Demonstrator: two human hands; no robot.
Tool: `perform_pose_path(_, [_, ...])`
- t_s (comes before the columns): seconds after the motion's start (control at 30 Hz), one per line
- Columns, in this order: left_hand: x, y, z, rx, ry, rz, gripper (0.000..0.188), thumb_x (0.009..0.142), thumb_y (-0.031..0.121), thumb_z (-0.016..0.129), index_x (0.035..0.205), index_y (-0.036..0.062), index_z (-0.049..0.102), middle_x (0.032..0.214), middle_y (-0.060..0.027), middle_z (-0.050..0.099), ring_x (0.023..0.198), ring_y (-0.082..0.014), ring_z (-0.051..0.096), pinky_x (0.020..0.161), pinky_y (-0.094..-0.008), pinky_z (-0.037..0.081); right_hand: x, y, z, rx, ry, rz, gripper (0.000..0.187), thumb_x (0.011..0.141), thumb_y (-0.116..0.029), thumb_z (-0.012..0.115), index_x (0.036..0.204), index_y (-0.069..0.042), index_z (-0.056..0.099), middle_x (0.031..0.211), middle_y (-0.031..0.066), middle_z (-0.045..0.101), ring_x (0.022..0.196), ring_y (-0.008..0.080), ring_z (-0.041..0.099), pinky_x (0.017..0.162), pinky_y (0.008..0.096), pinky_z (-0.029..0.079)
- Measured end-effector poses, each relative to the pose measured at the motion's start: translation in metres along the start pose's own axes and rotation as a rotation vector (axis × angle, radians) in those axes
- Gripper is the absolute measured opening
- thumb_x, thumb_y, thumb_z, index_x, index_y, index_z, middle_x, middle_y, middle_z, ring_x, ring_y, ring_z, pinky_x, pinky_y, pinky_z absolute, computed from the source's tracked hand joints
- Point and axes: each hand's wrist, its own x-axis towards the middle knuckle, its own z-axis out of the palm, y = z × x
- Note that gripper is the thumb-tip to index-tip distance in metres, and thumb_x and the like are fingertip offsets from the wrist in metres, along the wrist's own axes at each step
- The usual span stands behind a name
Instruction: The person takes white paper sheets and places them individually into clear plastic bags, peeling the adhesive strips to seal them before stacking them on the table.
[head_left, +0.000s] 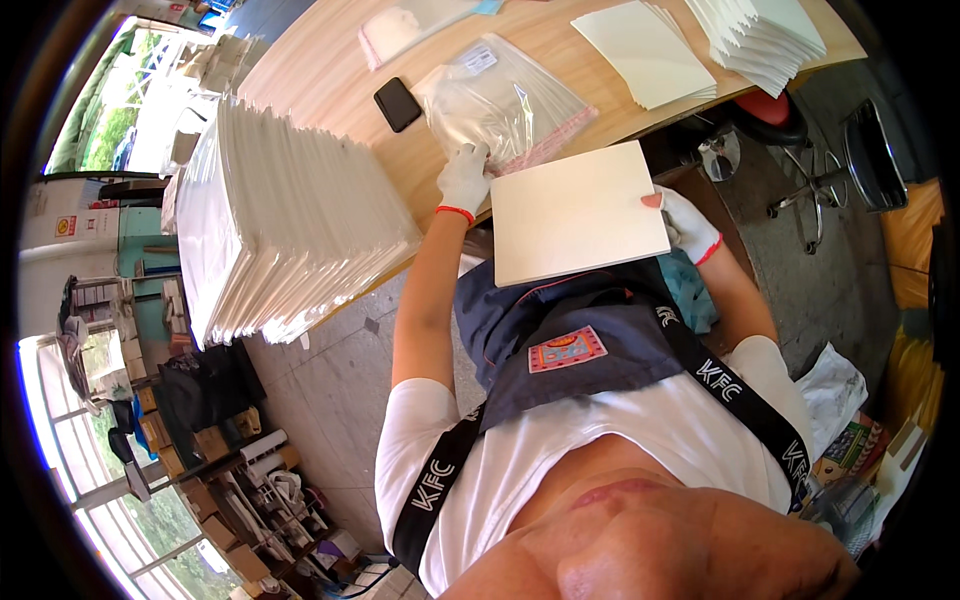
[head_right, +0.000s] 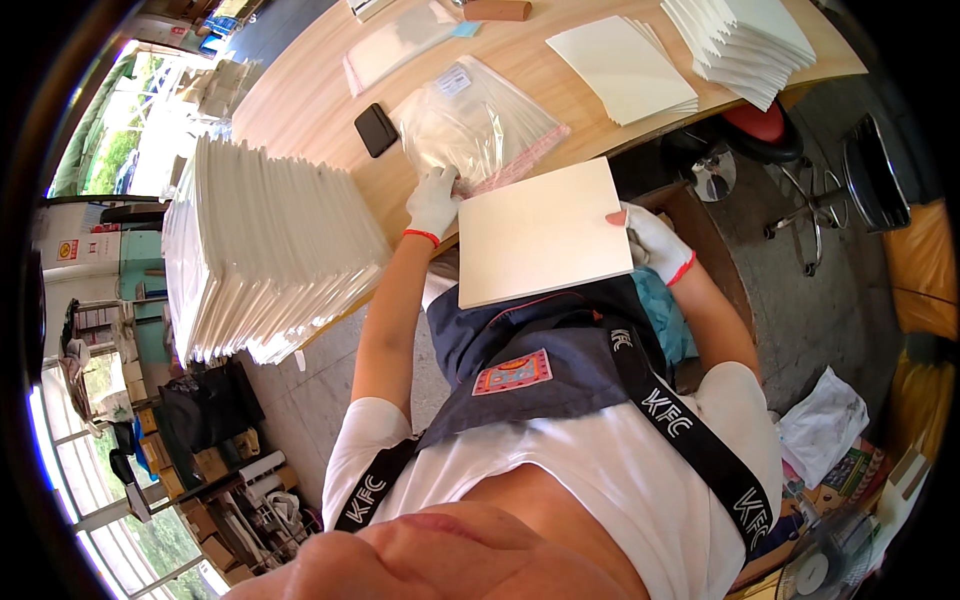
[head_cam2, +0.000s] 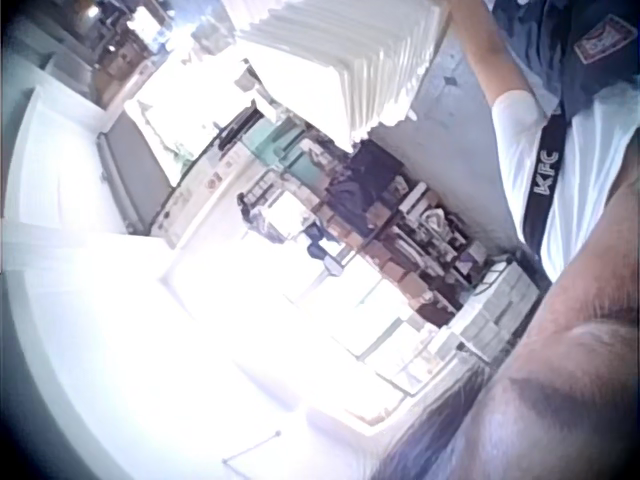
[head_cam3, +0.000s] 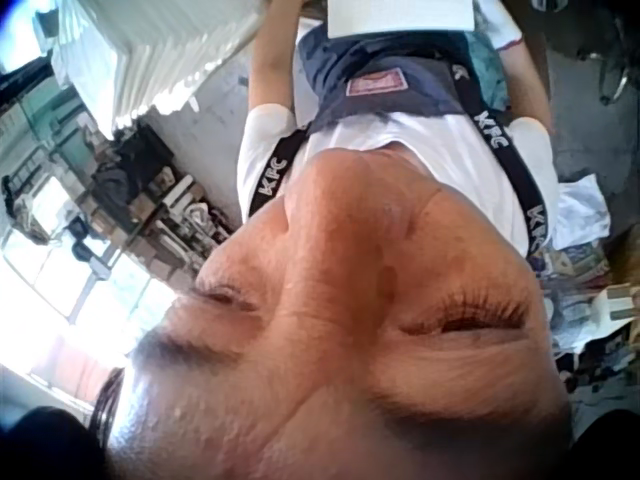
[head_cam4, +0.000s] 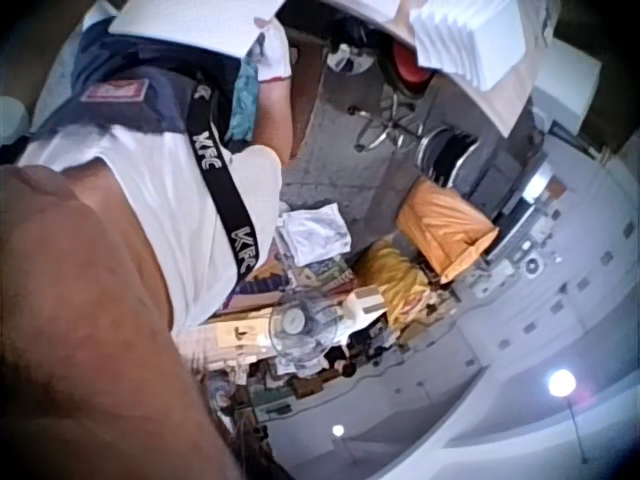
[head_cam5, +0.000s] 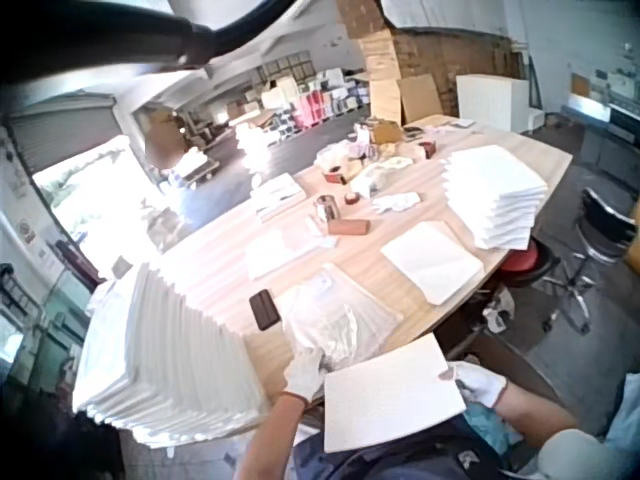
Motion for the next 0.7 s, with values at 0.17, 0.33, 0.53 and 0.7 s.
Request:
perform_pose_path(0.17, [-0.01,-0.008,0.008,-0.081,0.103,-0.01,0.023,0.073,0.019,0.061,0.095,0.0159,0.056,0.099,-0.0044,0.057,0.095,-0.0261,0.056,0.07,-0.0409,0.051,-0.012,0.005,-0.003,0.049,-0.012,-0.002,0.043,0.086,-0.026,0.056,0.117,0.003,0.049,0.062,0.001,0.059,0.027,0.0027,0.029,0.026,0.0186,0.024])
perform_pose_path(0.33, [-0.014,0.002,0.003,-0.075,0.115,-0.041,0.022,0.072,0.021,0.062,0.093,0.0164,0.057,0.097,-0.0037,0.057,0.094,-0.0255,0.056,0.07,-0.0411,0.05,-0.023,-0.008,0.008,-0.039,0.013,-0.017,0.04,0.084,-0.025,0.056,0.113,0.003,0.052,0.067,0.0017,0.061,0.029,0.0021,0.033,0.027,0.018,0.024])
perform_pose_path(0.53, [-0.007,0.01,0.001,-0.047,0.162,0.013,0.025,0.071,0.021,0.062,0.094,0.0168,0.056,0.101,-0.0033,0.057,0.098,-0.025,0.055,0.073,-0.0408,0.049,-0.021,-0.01,0.004,-0.069,0.059,-0.031,0.043,0.084,-0.027,0.055,0.115,0.003,0.05,0.066,0.0027,0.06,0.029,0.0021,0.034,0.027,0.0177,0.025])
perform_pose_path(0.7, [-0.001,0.013,-0.007,-0.048,0.016,-0.006,0.024,0.07,0.018,0.061,0.093,0.0165,0.056,0.1,-0.0031,0.057,0.096,-0.0255,0.056,0.072,-0.0408,0.049,-0.023,-0.019,-0.005,-0.067,0.013,-0.035,0.044,0.085,-0.027,0.054,0.117,0.003,0.048,0.062,0.0015,0.058,0.028,0.0021,0.033,0.026,0.0181,0.023])
